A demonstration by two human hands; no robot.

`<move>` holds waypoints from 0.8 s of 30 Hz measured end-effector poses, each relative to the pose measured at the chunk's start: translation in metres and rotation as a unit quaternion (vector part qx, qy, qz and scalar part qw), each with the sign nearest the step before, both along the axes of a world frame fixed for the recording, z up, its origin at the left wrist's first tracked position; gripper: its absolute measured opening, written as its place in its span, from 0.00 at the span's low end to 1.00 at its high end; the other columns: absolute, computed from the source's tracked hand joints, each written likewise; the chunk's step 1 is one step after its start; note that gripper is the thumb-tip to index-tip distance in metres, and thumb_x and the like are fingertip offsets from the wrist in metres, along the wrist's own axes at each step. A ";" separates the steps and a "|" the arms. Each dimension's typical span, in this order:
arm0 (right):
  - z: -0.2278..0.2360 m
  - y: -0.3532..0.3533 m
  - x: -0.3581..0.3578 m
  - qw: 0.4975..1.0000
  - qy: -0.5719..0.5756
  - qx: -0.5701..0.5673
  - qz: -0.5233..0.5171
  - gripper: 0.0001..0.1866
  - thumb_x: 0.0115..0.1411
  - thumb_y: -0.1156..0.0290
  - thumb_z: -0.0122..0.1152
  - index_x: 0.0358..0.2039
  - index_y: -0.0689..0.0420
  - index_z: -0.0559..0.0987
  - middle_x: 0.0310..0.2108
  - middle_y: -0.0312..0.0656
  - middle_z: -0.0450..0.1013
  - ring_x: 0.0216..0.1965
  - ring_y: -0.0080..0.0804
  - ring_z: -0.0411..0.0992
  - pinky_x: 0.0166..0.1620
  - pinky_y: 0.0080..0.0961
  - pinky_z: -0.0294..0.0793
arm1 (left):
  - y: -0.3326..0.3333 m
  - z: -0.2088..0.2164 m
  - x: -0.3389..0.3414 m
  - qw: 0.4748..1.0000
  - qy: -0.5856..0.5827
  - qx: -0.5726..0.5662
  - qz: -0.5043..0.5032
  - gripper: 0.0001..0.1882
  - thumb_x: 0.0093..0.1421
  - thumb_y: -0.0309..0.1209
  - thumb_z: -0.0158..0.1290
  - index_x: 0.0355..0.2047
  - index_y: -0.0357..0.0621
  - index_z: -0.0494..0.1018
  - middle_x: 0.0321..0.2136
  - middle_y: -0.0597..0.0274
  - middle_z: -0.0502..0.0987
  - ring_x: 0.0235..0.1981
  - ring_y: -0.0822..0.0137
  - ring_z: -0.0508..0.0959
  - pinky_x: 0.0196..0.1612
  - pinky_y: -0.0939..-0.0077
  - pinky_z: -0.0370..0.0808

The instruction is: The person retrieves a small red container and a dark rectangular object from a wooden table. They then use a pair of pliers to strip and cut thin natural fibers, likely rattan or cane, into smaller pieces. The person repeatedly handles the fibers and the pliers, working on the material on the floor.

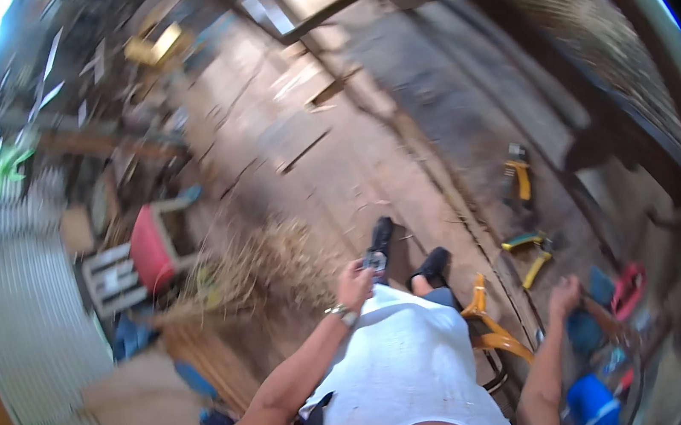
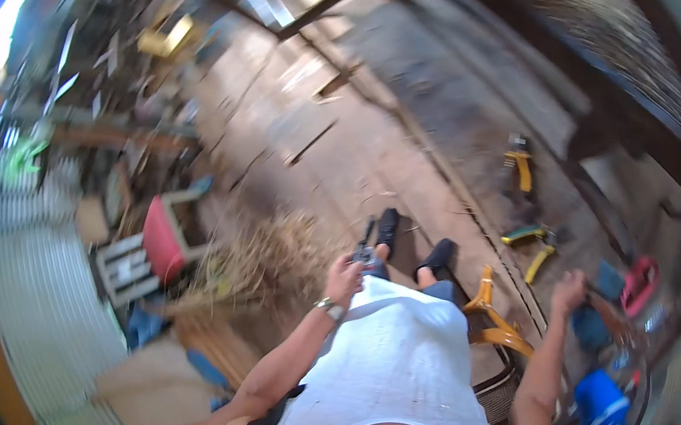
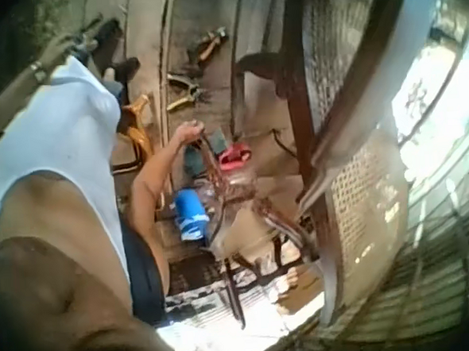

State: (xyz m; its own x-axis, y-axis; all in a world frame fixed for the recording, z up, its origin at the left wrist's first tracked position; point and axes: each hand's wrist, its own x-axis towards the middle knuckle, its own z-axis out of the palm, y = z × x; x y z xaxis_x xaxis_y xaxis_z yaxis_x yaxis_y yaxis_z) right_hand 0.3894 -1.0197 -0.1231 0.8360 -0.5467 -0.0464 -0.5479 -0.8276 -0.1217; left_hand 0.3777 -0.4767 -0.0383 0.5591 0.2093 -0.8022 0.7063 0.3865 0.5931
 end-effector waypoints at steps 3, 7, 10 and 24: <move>0.000 -0.011 -0.009 0.982 -0.157 0.096 -0.038 0.14 0.62 0.73 0.54 0.50 0.57 0.74 0.46 0.50 0.74 0.42 0.43 0.75 0.41 0.34 0.75 | -0.008 0.006 -0.042 0.996 0.006 -0.011 0.088 0.19 0.59 0.24 0.49 0.51 0.38 0.65 0.29 0.61 0.78 0.15 0.81 0.64 0.15 0.85 0.63; 0.006 0.010 0.003 0.869 -0.092 0.472 -0.117 0.18 0.65 0.73 0.53 0.55 0.60 0.69 0.40 0.45 0.74 0.36 0.29 0.75 0.34 0.21 0.74 | 0.005 0.011 -0.077 0.988 0.010 -0.047 0.144 0.18 0.59 0.24 0.48 0.50 0.38 0.65 0.30 0.60 0.78 0.15 0.81 0.64 0.14 0.85 0.61; 0.034 0.125 0.018 0.800 -0.052 0.596 -0.047 0.14 0.65 0.74 0.53 0.50 0.62 0.69 0.35 0.41 0.72 0.30 0.23 0.73 0.29 0.16 0.72 | 0.022 0.007 -0.104 0.985 0.001 -0.048 0.169 0.18 0.58 0.24 0.48 0.50 0.38 0.67 0.31 0.60 0.79 0.15 0.82 0.65 0.15 0.84 0.62; 0.076 0.588 -0.160 0.655 0.162 0.734 0.076 0.08 0.62 0.72 0.62 0.38 0.60 0.73 0.28 0.36 0.75 0.23 0.21 0.74 0.25 0.14 0.72 | 0.227 -0.006 -0.250 0.987 -0.150 -0.009 0.058 0.12 0.65 0.28 0.49 0.48 0.39 0.70 0.33 0.63 0.81 0.18 0.85 0.66 0.21 0.87 0.64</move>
